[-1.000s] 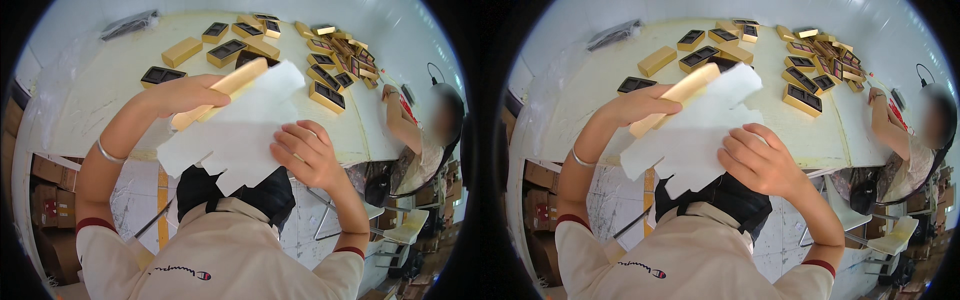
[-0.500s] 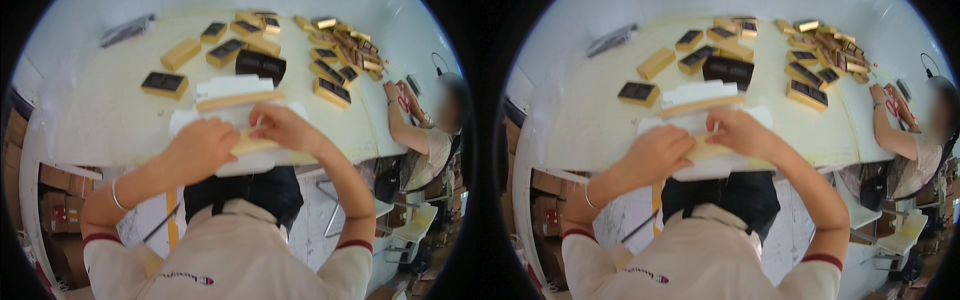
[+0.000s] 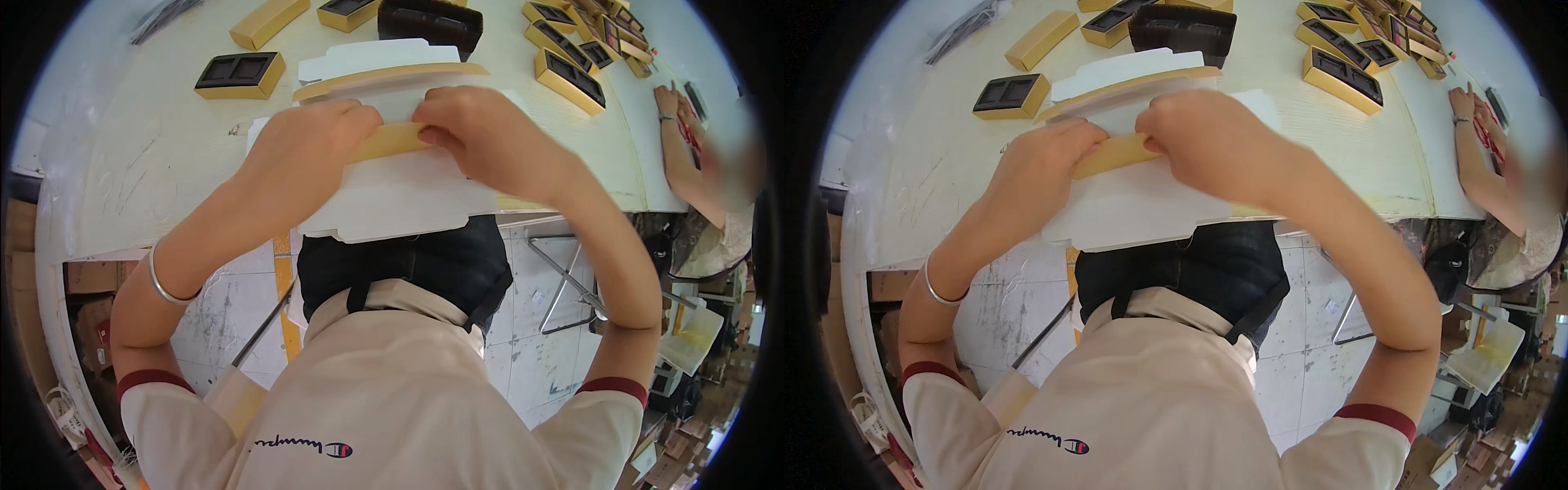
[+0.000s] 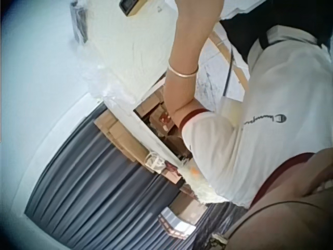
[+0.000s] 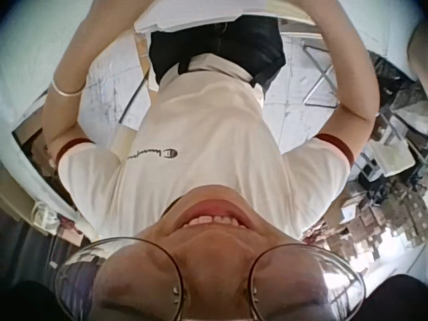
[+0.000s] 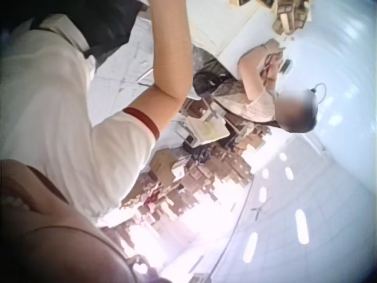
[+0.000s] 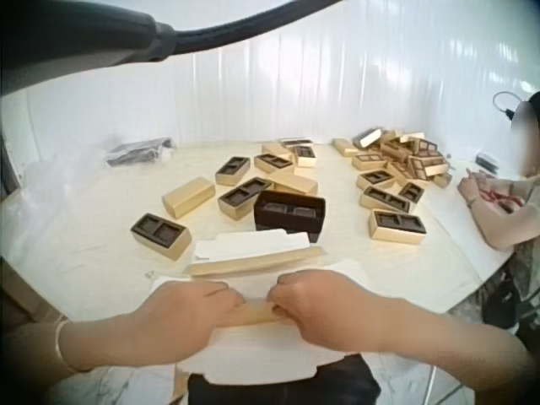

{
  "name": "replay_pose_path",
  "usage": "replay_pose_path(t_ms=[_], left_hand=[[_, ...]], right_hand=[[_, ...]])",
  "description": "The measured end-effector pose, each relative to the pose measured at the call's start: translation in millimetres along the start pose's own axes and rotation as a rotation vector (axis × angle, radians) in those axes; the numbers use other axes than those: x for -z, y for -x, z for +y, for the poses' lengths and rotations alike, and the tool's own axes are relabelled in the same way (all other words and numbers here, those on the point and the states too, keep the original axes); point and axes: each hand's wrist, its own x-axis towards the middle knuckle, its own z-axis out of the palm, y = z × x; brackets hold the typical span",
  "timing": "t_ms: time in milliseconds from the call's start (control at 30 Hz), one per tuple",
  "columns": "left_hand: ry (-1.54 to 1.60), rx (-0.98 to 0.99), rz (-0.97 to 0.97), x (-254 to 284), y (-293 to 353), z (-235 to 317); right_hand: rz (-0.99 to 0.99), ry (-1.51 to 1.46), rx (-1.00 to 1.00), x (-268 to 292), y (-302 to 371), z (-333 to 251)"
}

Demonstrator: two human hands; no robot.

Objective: The person folds flat white cardboard pieces into small rectangular boxes, then places black plastic inserts into each box. The process is repeated continuously with multiple units.

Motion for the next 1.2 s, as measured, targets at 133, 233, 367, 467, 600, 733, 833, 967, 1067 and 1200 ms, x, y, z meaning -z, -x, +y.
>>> replay_pose_path(t_ms=[133,233,367,467,600,733,833,967,1067,1200], left_hand=[[-0.210,-0.100,0.150,11.3,-7.6,2.1],[-0.135,-0.080,0.337,35.5,-17.0,-9.5],[0.262,0.271,-0.041,34.8,-32.4,-40.0],[0.352,0.269,-0.234,33.3,-30.0,-40.0],[0.400,0.292,-0.249,39.7,-31.4,-29.6],[0.537,0.091,0.120,53.6,-16.6,-7.4],[0.386,0.019,0.184,42.2,-5.2,10.2],[0.486,0.107,-0.014,8.8,11.6,7.1],[0.690,0.179,-0.216,28.7,17.2,6.5],[0.814,0.038,-0.223,29.8,23.5,-6.5]], right_hand=[[-0.074,-0.039,0.042,4.0,-14.1,7.7],[-0.015,0.109,0.102,3.9,-10.2,-6.3],[0.054,0.372,0.203,-4.9,-2.5,-19.0],[0.063,0.422,0.222,-7.4,1.5,-34.6],[0.220,0.485,0.309,-11.6,6.6,-45.7],[0.368,0.474,0.306,20.2,19.4,-48.4],[0.298,0.281,0.387,15.6,15.7,-28.7],[0.174,-0.035,0.320,-7.4,26.9,-16.1],[0.177,-0.203,0.232,-10.7,31.8,-15.2],[0.234,-0.227,0.222,-16.2,26.1,-18.7]])
